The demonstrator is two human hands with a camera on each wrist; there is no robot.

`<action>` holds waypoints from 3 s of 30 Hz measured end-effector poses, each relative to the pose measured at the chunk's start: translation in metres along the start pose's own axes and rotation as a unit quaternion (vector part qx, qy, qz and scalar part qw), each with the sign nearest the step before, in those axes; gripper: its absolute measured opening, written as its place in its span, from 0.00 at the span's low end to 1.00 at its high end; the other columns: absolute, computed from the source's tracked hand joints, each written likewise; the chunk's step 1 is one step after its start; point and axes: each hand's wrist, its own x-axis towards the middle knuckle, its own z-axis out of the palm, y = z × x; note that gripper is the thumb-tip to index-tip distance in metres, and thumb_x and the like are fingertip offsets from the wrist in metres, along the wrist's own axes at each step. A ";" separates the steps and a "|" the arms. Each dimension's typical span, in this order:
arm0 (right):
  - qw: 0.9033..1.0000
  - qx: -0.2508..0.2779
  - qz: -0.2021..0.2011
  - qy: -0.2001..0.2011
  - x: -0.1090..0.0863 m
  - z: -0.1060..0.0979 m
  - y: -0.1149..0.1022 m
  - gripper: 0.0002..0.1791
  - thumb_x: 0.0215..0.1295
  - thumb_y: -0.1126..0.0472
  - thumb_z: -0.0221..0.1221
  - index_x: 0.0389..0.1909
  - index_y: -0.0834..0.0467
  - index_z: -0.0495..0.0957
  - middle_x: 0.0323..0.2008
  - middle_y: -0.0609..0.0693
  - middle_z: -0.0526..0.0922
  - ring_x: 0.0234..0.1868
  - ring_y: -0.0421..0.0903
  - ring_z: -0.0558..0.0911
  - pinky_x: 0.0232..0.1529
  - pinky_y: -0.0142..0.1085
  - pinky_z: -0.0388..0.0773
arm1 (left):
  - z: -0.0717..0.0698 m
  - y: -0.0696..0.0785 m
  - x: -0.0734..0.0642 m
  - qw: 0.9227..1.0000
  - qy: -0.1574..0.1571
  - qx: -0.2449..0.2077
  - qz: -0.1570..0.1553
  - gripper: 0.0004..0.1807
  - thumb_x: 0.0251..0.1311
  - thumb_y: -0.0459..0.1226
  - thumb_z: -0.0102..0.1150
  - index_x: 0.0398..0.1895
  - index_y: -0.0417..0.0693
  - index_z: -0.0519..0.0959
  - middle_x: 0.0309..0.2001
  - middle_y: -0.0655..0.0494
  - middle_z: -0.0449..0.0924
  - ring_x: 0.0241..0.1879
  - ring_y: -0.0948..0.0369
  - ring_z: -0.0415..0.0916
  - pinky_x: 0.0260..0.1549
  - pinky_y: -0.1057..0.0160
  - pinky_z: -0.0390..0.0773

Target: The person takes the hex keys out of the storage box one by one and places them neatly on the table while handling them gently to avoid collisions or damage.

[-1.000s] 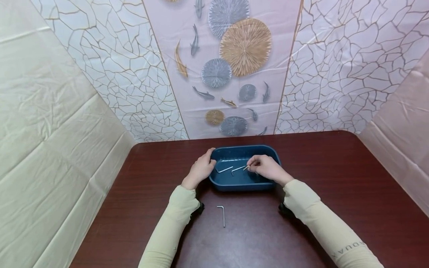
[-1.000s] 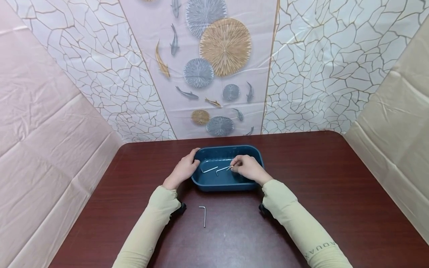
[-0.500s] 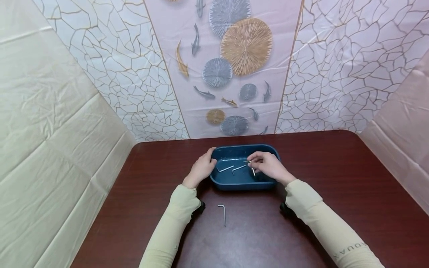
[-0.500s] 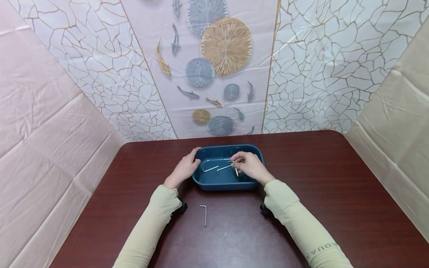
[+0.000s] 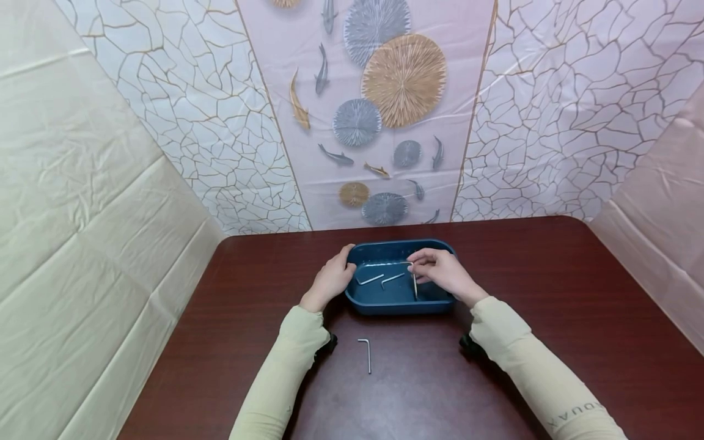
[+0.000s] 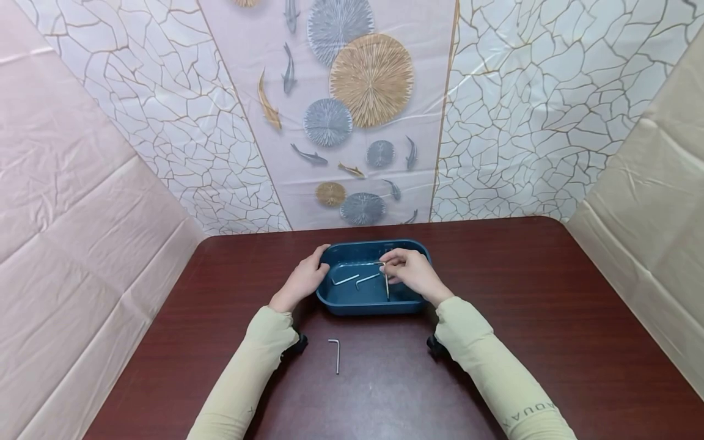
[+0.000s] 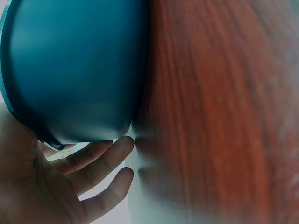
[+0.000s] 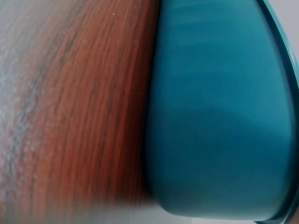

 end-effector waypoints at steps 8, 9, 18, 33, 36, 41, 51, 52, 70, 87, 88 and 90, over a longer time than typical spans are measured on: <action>0.999 0.044 0.002 0.009 0.000 0.002 -0.002 0.18 0.73 0.62 0.59 0.57 0.69 0.77 0.48 0.64 0.83 0.49 0.63 0.83 0.50 0.54 0.80 | -0.001 0.000 -0.001 1.000 -0.003 0.001 -0.006 0.29 0.74 0.39 0.43 0.78 0.51 0.59 0.58 0.48 0.77 0.28 0.55 0.72 0.33 0.56 0.72; 0.999 0.051 0.001 0.010 -0.001 0.003 -0.003 0.18 0.73 0.62 0.59 0.57 0.68 0.77 0.47 0.63 0.84 0.49 0.64 0.83 0.50 0.54 0.80 | -0.001 0.000 -0.001 1.000 -0.002 0.002 -0.007 0.29 0.74 0.39 0.43 0.78 0.51 0.59 0.59 0.48 0.77 0.28 0.55 0.72 0.34 0.56 0.72; 0.997 0.079 -0.011 -0.007 -0.007 0.012 -0.008 0.20 0.72 0.59 0.61 0.57 0.69 0.76 0.47 0.60 0.84 0.51 0.66 0.82 0.47 0.47 0.82 | -0.001 0.000 -0.004 1.000 0.001 0.001 -0.008 0.30 0.74 0.39 0.43 0.78 0.52 0.59 0.65 0.48 0.73 0.39 0.53 0.75 0.39 0.54 0.73; 0.994 0.100 -0.035 -0.008 -0.026 0.025 -0.029 0.18 0.71 0.59 0.62 0.56 0.65 0.78 0.47 0.60 0.83 0.49 0.65 0.83 0.51 0.58 0.78 | -0.001 0.000 -0.001 1.000 -0.004 0.000 -0.002 0.30 0.74 0.39 0.43 0.78 0.51 0.59 0.62 0.48 0.75 0.33 0.54 0.74 0.36 0.55 0.72; 0.994 0.103 -0.039 -0.004 -0.027 0.023 -0.030 0.18 0.71 0.58 0.62 0.56 0.63 0.78 0.48 0.59 0.83 0.49 0.64 0.83 0.51 0.57 0.78 | -0.001 0.001 -0.001 1.000 -0.005 -0.002 -0.003 0.30 0.74 0.39 0.43 0.78 0.50 0.59 0.61 0.48 0.76 0.32 0.55 0.74 0.36 0.55 0.72; 0.992 0.122 -0.041 0.001 -0.031 0.015 -0.033 0.20 0.70 0.57 0.63 0.57 0.64 0.77 0.49 0.62 0.82 0.49 0.64 0.83 0.50 0.51 0.81 | -0.002 0.002 0.000 1.000 -0.012 -0.005 -0.006 0.30 0.74 0.39 0.43 0.78 0.51 0.58 0.59 0.48 0.76 0.28 0.55 0.72 0.33 0.56 0.72; 0.991 0.131 -0.011 -0.039 -0.046 0.027 -0.028 0.20 0.69 0.58 0.64 0.55 0.66 0.78 0.45 0.58 0.85 0.49 0.62 0.84 0.46 0.45 0.83 | -0.002 -0.001 0.000 1.000 -0.013 -0.013 -0.007 0.30 0.74 0.39 0.42 0.79 0.51 0.57 0.55 0.46 0.77 0.28 0.55 0.70 0.33 0.56 0.71; 0.991 0.131 -0.009 -0.040 -0.047 0.030 -0.027 0.19 0.69 0.58 0.64 0.55 0.66 0.78 0.44 0.58 0.85 0.48 0.61 0.84 0.46 0.44 0.83 | -0.001 -0.002 0.000 1.000 -0.015 -0.013 -0.009 0.30 0.75 0.39 0.42 0.79 0.51 0.57 0.55 0.46 0.77 0.28 0.55 0.70 0.33 0.56 0.71; 0.991 0.123 -0.002 -0.061 -0.070 0.062 -0.027 0.17 0.71 0.64 0.61 0.55 0.69 0.77 0.46 0.70 0.82 0.43 0.50 0.85 0.44 0.43 0.83 | -0.002 0.001 0.001 1.000 -0.011 -0.017 -0.007 0.30 0.74 0.39 0.43 0.78 0.48 0.58 0.70 0.47 0.69 0.49 0.52 0.73 0.47 0.51 0.73; 0.991 0.115 0.010 -0.066 -0.078 0.086 -0.019 0.14 0.68 0.68 0.62 0.52 0.70 0.80 0.41 0.67 0.84 0.38 0.52 0.86 0.43 0.47 0.83 | -0.001 0.001 0.000 1.000 -0.012 -0.003 -0.010 0.30 0.75 0.38 0.43 0.79 0.48 0.57 0.71 0.47 0.67 0.56 0.52 0.74 0.53 0.49 0.74; 0.991 0.115 0.010 -0.067 -0.078 0.087 -0.019 0.14 0.68 0.68 0.62 0.52 0.70 0.80 0.41 0.67 0.84 0.38 0.52 0.86 0.42 0.47 0.83 | -0.001 0.001 0.000 1.000 -0.012 0.000 -0.010 0.30 0.75 0.38 0.43 0.79 0.48 0.57 0.71 0.47 0.67 0.56 0.52 0.74 0.53 0.49 0.73; 0.991 0.111 0.009 -0.067 -0.078 0.089 -0.018 0.14 0.67 0.69 0.62 0.51 0.70 0.80 0.41 0.68 0.84 0.37 0.53 0.86 0.42 0.48 0.84 | -0.001 0.001 -0.001 1.000 -0.012 0.002 -0.010 0.30 0.75 0.38 0.43 0.79 0.48 0.57 0.71 0.46 0.67 0.55 0.52 0.74 0.52 0.49 0.73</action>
